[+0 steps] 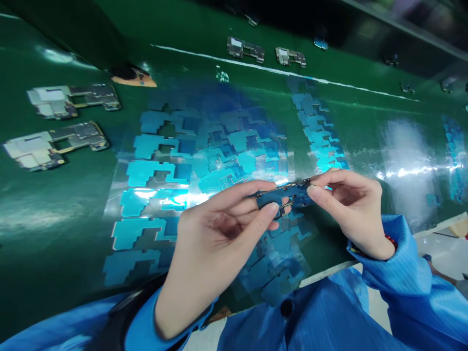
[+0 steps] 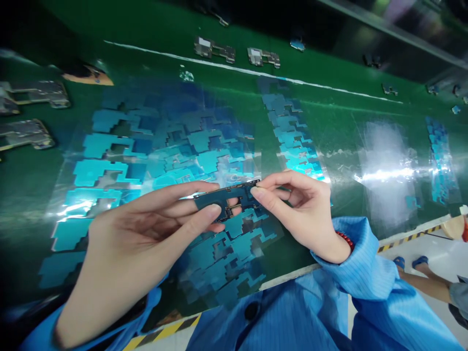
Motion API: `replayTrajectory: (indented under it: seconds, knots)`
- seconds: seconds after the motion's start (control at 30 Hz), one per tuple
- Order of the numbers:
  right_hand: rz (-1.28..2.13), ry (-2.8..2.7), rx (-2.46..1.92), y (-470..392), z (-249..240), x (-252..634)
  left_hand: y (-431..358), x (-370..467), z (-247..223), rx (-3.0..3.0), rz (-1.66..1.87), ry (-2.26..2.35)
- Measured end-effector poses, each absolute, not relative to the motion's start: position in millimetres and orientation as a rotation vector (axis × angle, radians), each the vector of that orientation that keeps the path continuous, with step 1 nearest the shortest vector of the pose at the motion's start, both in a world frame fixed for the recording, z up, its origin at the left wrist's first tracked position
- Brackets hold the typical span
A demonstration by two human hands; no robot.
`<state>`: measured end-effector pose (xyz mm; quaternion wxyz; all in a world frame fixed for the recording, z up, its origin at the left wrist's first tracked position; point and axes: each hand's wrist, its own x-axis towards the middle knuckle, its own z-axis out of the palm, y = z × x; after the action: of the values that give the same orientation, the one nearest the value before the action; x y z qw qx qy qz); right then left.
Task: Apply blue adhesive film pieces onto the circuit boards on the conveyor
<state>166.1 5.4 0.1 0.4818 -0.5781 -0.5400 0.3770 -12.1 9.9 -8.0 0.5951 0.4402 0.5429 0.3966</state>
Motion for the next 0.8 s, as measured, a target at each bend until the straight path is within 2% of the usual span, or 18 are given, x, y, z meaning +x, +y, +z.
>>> replayTrajectory:
  seconds: [0.13, 0.4, 0.5, 0.67, 0.8]
  knots:
    - [0.885, -1.363, -1.377, 1.1, -4.6, 166.1, 10.3, -11.4, -9.1, 0.985, 0.941, 1.219]
    - [0.601, -1.532, -1.384, 5.0, -13.5, 174.1, 9.8, -12.2, -4.0, 0.957, 0.906, 1.209]
    - [0.776, -1.41, -1.372, 9.2, -13.7, 177.0, 10.9, -12.1, -2.6, 0.93, 0.903, 1.237]
    - [1.308, -1.246, -1.313, 1.1, -15.6, 171.3, 8.5, -12.6, -5.9, 0.889, 0.917, 1.236]
    - [1.411, -1.263, -1.397, 10.5, -13.0, 186.9, 10.2, -14.4, -13.3, 0.911, 0.867, 1.189]
